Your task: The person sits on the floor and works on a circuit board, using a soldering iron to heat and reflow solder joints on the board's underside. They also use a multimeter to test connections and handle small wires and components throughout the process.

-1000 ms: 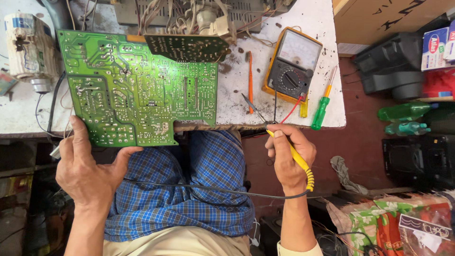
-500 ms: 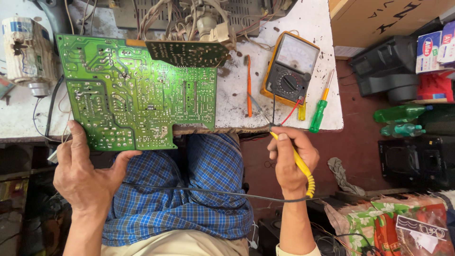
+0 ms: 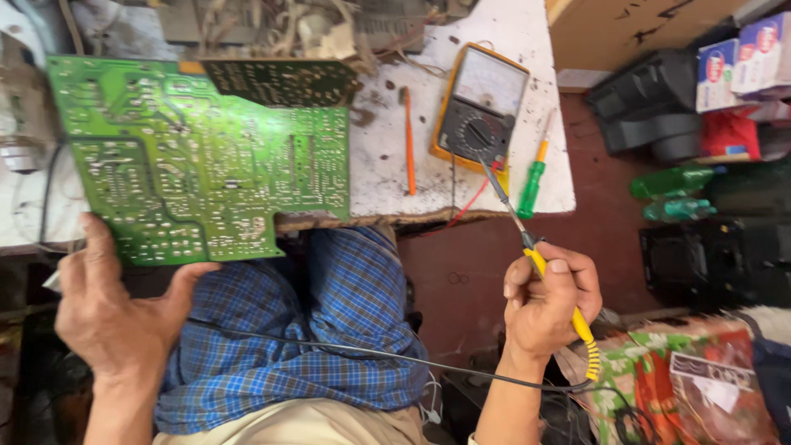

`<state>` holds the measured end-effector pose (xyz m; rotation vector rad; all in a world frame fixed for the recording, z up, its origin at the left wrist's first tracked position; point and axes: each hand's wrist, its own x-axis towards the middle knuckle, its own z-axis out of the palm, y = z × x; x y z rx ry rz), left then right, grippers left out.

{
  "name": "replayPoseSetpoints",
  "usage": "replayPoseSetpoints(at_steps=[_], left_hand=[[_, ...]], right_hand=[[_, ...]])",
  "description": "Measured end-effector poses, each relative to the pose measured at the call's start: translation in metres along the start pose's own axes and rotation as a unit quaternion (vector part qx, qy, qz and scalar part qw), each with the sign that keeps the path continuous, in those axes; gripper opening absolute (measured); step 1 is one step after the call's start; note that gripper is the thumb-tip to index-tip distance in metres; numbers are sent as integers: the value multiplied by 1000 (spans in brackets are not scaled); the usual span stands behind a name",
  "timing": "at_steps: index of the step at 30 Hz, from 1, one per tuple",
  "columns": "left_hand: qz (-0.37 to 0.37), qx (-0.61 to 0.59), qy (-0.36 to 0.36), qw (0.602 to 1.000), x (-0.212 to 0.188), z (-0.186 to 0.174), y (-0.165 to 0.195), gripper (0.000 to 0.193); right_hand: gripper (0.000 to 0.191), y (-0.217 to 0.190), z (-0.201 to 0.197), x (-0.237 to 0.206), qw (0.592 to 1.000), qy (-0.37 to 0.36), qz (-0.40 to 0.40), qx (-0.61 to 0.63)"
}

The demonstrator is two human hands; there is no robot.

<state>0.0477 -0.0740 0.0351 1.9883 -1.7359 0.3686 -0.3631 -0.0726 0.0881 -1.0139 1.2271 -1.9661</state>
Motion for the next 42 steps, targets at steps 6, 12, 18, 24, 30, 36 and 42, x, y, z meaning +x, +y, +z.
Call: replayPoseSetpoints(at_steps=[6,12,18,24,30,36,42], left_hand=[[2,0,-1,1000,-6,-1,1,117],[-5,-3,-3,1000,-15,5,-3,113],[10,-19,18,1000,-20,12,-8,107],[6,-8,11,1000,-21,12,-10,107],[9,-13,11,1000,-20,11,-10,107],[21,-27,13,999,-18,14,-12,108],[22,-50,16,998,-10,7,-6,112]], right_hand=[[21,-9,-27,-1,999,41,21,28],[16,-14,-39,-6,995,22,-14,-91],[15,-2,-32,1,979,-19,42,-200],[16,5,-27,7,975,-41,53,-211],[16,7,-24,9,972,-47,61,-221],[16,7,-23,10,975,-42,53,-211],[15,3,-45,-4,987,32,23,-158]])
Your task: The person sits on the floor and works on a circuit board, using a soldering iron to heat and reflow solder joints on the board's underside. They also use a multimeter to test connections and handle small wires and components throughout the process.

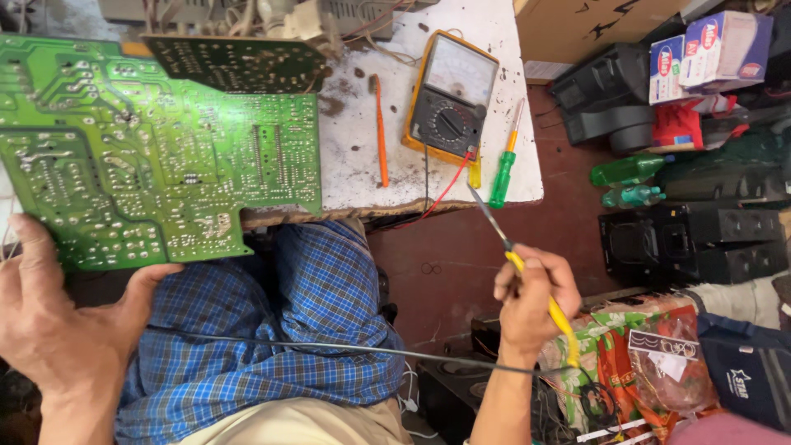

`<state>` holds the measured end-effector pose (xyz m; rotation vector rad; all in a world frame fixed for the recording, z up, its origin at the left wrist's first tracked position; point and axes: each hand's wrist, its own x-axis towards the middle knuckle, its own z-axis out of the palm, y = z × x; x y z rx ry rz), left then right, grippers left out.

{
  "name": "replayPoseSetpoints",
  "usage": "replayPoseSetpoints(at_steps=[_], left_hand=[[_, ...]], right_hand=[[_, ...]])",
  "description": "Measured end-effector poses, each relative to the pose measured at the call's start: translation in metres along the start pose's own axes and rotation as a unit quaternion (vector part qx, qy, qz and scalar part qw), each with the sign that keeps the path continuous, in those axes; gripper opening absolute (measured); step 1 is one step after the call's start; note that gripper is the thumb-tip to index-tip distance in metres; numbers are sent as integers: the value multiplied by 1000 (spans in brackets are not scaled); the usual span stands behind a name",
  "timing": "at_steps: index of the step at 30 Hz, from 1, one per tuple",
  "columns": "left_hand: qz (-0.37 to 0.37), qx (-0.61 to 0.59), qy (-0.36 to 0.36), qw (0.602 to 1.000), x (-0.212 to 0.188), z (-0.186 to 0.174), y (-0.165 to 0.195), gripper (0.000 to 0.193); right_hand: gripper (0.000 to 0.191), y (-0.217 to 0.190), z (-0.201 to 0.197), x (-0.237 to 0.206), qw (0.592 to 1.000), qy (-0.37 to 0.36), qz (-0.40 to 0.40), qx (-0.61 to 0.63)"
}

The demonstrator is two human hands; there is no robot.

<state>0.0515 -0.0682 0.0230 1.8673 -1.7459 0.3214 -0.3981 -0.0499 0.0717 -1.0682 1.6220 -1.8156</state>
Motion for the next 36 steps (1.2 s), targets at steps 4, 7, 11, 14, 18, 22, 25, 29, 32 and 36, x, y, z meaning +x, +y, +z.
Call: replayPoseSetpoints(at_steps=[4,7,11,14,18,22,25,29,32,36], left_hand=[[-14,-10,23,1000,10,-6,4,112],[-45,-42,41,997,19,-11,0,108],[-74,-110,50,990,27,-21,-5,107],[-77,-127,55,987,28,-25,-5,108],[-78,-147,60,984,23,-24,5,107],[-91,-172,48,980,21,-25,1,109],[-89,-182,49,978,19,-27,-5,110],[-86,-191,42,977,18,-25,-13,110],[-88,-195,35,976,17,-25,-16,110],[-89,-202,35,975,17,-25,-18,109]], right_hand=[[14,1,-10,-16,993,45,-23,103],[22,2,8,-30,962,-65,28,265],[22,9,71,-45,897,-198,141,368],[21,6,127,-58,891,-228,191,343],[15,-9,193,-75,894,-267,190,307],[13,-27,241,-94,891,-295,165,303],[13,-33,264,-103,895,-295,171,288],[12,-34,280,-111,898,-295,181,272],[12,-33,286,-115,898,-302,173,270],[12,-33,289,-117,899,-306,166,266]])
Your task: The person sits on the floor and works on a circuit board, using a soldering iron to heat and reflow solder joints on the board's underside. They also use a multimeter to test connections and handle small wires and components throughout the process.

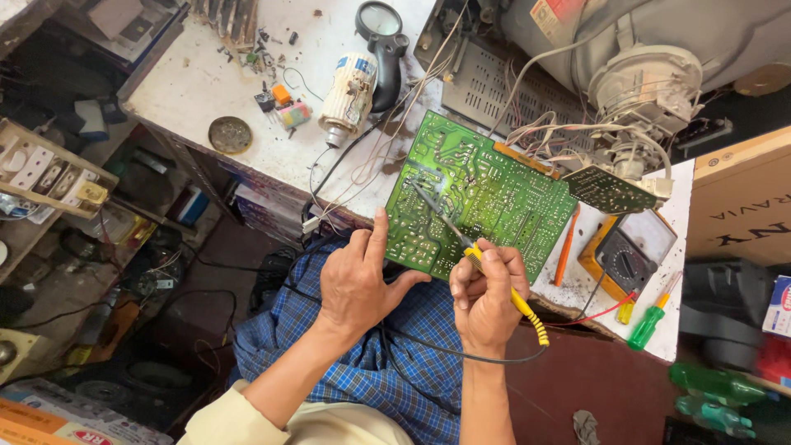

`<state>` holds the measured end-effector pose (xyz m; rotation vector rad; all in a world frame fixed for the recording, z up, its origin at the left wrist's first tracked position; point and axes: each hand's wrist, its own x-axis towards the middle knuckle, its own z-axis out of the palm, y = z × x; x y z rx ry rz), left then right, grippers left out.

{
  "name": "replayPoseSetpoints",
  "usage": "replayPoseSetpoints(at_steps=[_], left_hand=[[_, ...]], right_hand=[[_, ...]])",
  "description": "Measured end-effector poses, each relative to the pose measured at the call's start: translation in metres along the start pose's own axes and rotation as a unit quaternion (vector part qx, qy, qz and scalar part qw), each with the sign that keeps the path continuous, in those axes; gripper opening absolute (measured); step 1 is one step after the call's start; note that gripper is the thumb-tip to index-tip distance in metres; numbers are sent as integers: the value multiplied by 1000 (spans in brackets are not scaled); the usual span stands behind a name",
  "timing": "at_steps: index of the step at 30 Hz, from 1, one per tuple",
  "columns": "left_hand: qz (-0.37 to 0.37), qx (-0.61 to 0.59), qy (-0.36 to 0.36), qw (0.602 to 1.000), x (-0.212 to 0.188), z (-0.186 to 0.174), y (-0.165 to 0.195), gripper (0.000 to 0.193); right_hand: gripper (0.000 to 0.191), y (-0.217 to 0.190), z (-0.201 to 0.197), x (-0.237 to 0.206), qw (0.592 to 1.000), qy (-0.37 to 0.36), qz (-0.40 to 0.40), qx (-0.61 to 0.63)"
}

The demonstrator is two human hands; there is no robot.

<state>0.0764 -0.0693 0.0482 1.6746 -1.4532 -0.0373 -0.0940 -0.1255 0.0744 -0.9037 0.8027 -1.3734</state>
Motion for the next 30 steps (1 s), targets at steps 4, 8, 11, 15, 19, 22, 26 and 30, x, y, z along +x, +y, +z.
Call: replayPoseSetpoints(at_steps=[4,8,11,15,19,22,26,30], left_hand=[[4,0,1,1000,0,-1,0,109],[-1,2,-3,1000,1,1,0,110],[0,1,-1,1000,0,2,0,110],[4,-2,1,1000,2,2,-1,110],[7,-1,0,1000,2,1,-2,110],[7,0,-1,1000,2,1,-3,110],[12,-5,6,1000,2,2,-3,110],[5,-12,5,1000,2,2,-4,110]], right_hand=[[12,0,1,-1,1000,16,5,4],[12,1,1,0,1000,13,4,1],[13,2,1,-1,1000,16,6,0],[14,5,4,-2,1000,20,3,20],[14,7,6,-4,999,28,7,32],[14,8,7,-5,999,28,5,33],[14,8,8,-4,999,27,4,32],[14,6,11,-5,999,40,19,25]])
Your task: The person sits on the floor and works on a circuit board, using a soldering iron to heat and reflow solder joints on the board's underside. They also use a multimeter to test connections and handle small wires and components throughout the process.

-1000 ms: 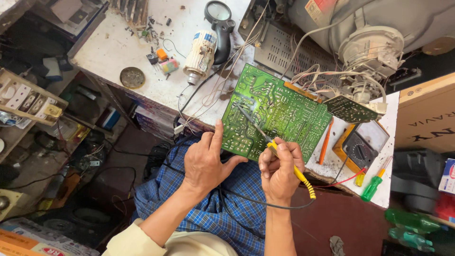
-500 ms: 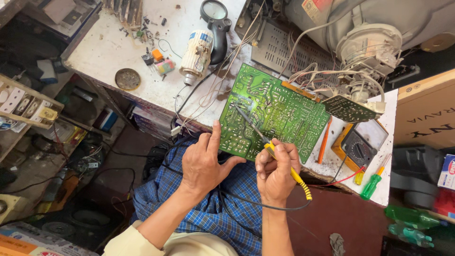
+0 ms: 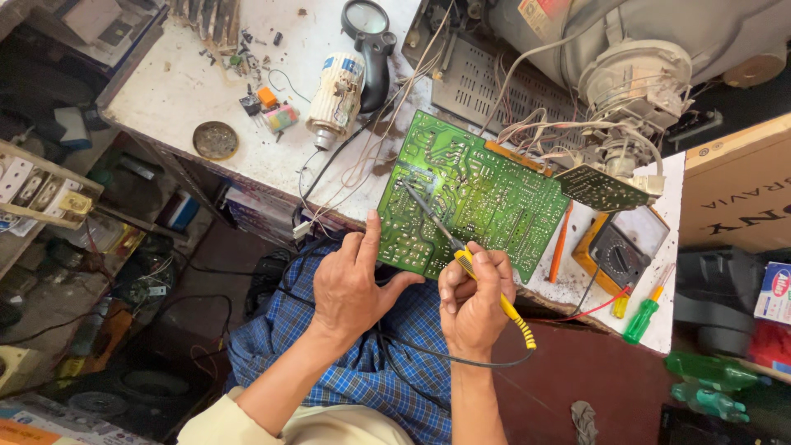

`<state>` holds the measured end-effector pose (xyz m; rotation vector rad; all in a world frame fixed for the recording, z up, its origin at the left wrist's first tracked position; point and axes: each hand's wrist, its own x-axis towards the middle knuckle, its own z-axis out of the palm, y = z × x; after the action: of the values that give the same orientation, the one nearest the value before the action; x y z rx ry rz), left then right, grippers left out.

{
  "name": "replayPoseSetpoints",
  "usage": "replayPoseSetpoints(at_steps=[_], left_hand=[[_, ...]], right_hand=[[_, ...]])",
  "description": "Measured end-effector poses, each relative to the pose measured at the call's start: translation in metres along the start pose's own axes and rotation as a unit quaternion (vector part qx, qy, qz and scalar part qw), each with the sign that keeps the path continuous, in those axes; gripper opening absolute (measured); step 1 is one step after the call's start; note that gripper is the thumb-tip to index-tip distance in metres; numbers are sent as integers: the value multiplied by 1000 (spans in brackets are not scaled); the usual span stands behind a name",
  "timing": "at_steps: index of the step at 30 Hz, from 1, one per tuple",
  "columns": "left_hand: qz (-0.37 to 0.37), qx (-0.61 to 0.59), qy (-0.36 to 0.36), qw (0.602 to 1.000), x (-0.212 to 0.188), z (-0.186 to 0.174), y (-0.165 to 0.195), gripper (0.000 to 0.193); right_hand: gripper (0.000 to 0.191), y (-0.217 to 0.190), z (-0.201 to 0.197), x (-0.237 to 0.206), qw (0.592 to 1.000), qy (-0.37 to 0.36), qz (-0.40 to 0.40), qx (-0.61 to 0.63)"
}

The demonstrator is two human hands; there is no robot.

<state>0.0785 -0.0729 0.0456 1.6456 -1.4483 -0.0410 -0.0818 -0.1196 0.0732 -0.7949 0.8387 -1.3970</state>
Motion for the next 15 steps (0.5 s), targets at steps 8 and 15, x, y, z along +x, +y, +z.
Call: replayPoseSetpoints(at_steps=[8,15], left_hand=[[-9,-28,-1,1000,-1,0,1,109],[0,-23,2,1000,-1,-1,0,108]], right_hand=[[13,9,6,-10,1000,11,-7,0],[11,14,4,-14,999,41,6,2]])
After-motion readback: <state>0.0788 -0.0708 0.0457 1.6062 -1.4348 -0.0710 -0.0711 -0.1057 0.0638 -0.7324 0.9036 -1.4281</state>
